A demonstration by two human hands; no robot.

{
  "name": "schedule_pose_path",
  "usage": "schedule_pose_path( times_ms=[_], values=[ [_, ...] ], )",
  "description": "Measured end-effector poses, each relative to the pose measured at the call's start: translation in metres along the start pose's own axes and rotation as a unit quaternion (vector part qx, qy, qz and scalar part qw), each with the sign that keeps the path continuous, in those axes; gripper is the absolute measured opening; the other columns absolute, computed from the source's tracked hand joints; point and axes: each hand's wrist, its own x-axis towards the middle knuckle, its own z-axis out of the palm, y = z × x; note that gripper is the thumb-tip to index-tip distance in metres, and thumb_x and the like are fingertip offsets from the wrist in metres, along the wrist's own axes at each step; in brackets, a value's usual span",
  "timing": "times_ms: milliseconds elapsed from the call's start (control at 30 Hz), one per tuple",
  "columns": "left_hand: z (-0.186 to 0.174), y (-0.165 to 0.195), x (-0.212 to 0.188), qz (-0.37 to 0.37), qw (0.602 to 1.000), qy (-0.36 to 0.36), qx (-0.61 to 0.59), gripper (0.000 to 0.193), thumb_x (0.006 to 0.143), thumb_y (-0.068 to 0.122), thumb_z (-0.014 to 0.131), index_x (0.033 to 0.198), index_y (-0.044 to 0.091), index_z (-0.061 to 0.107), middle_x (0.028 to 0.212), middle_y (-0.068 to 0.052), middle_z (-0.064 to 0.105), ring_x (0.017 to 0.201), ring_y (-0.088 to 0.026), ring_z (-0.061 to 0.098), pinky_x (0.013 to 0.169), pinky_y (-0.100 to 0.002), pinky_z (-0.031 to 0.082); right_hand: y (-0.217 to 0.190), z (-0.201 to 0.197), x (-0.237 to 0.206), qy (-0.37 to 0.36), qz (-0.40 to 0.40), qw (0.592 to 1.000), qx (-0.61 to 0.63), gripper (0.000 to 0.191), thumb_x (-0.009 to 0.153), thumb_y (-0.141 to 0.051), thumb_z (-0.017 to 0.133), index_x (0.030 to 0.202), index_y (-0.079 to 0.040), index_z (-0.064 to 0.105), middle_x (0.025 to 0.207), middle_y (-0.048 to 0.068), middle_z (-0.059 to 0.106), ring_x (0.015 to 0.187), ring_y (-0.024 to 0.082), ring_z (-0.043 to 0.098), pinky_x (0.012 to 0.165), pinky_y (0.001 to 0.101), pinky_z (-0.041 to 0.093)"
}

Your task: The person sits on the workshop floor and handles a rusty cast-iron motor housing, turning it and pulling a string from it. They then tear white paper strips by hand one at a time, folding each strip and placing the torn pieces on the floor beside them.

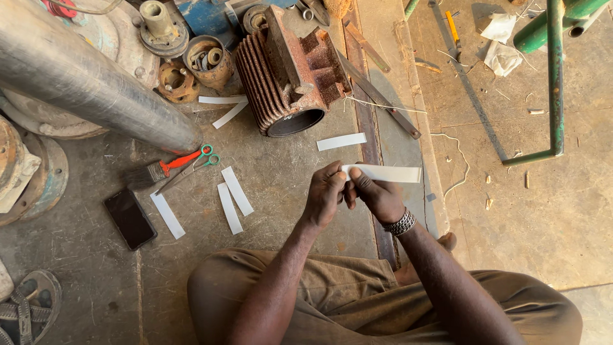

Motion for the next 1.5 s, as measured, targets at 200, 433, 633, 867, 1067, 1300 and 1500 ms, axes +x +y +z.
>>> schedule_pose_path(
  times_ms=[200, 433, 633, 867, 1067, 1300, 1500],
  values=[
    [0.005, -0.002, 0.001, 0.033, 0.998, -0.004, 0.056, 0.035, 0.110, 0.030, 0.045, 0.087, 0.005, 0.054, 0.069, -0.003, 0.057, 0.057, -0.009, 0.058, 0.050, -0.027, 0.053, -0.001, 0.000, -0.001, 0.018, -0.003, 1.000, -0.014, 0.034, 0.108, -0.030, 0.052, 0.100, 0.000, 0.064, 0.077, 0.008, 0.067, 0.066, 0.018, 0.066, 0.061, 0.0311, 0.054],
    [0.007, 0.002, 0.004, 0.039, 0.995, 0.000, 0.091, 0.029, 0.110, 0.023, 0.042, 0.093, 0.005, 0.056, 0.069, -0.002, 0.057, 0.059, -0.009, 0.059, 0.051, -0.025, 0.052, -0.003, 0.001, 0.002, 0.044, 0.004, 0.999, -0.005, 0.037, 0.108, -0.033, 0.054, 0.099, 0.001, 0.065, 0.074, 0.008, 0.066, 0.064, 0.017, 0.068, 0.059, 0.0303, 0.056],
    [0.002, -0.019, 0.002, 0.008, 0.994, 0.039, 0.105, 0.029, 0.104, 0.024, 0.044, 0.082, 0.008, 0.053, 0.064, -0.003, 0.057, 0.053, -0.010, 0.059, 0.044, -0.027, 0.053, 0.003, -0.006, 0.003, 0.036, 0.011, 0.996, -0.078, 0.039, 0.106, -0.037, 0.055, 0.099, -0.001, 0.069, 0.074, 0.007, 0.069, 0.063, 0.015, 0.066, 0.057, 0.0282, 0.053],
    [-0.050, -0.069, 0.016, -0.163, 0.933, 0.151, 0.283, 0.031, 0.106, 0.026, 0.048, 0.080, 0.010, 0.053, 0.071, -0.007, 0.050, 0.065, -0.016, 0.050, 0.055, -0.032, 0.042, 0.025, -0.018, 0.019, 0.064, 0.200, 0.974, -0.089, 0.048, 0.102, -0.050, 0.055, 0.090, -0.005, 0.067, 0.063, 0.004, 0.065, 0.047, 0.013, 0.060, 0.043, 0.0276, 0.049],
    [-0.090, -0.072, 0.004, -0.176, 0.838, 0.243, 0.455, 0.022, 0.090, 0.034, 0.063, 0.095, 0.013, 0.068, 0.096, -0.007, 0.072, 0.086, -0.018, 0.070, 0.080, -0.038, 0.058, 0.040, -0.027, 0.018, 0.011, 0.242, 0.949, -0.204, 0.045, 0.102, -0.046, 0.057, 0.087, -0.005, 0.067, 0.063, 0.002, 0.064, 0.049, 0.012, 0.061, 0.044, 0.0277, 0.049],
    [-0.106, -0.041, -0.028, -0.283, 0.612, 0.289, 0.679, 0.091, 0.089, 0.052, 0.070, 0.149, -0.001, 0.027, 0.150, -0.042, 0.022, 0.140, -0.057, 0.021, 0.113, -0.066, 0.026, 0.027, -0.013, 0.019, -0.004, 0.194, 0.952, -0.238, 0.043, 0.101, -0.045, 0.058, 0.090, -0.005, 0.069, 0.065, 0.003, 0.065, 0.049, 0.011, 0.057, 0.045, 0.0280, 0.048],
    [-0.050, -0.040, -0.029, -0.163, 0.685, 0.129, 0.698, 0.104, 0.079, 0.037, 0.084, 0.156, 0.004, 0.023, 0.166, -0.028, 0.019, 0.151, -0.046, 0.022, 0.112, -0.070, 0.025, 0.013, -0.008, 0.013, -0.002, 0.187, 0.947, -0.263, 0.042, 0.102, -0.044, 0.056, 0.092, -0.006, 0.069, 0.066, 0.001, 0.065, 0.051, 0.010, 0.058, 0.046, 0.0271, 0.049]
  ],
)
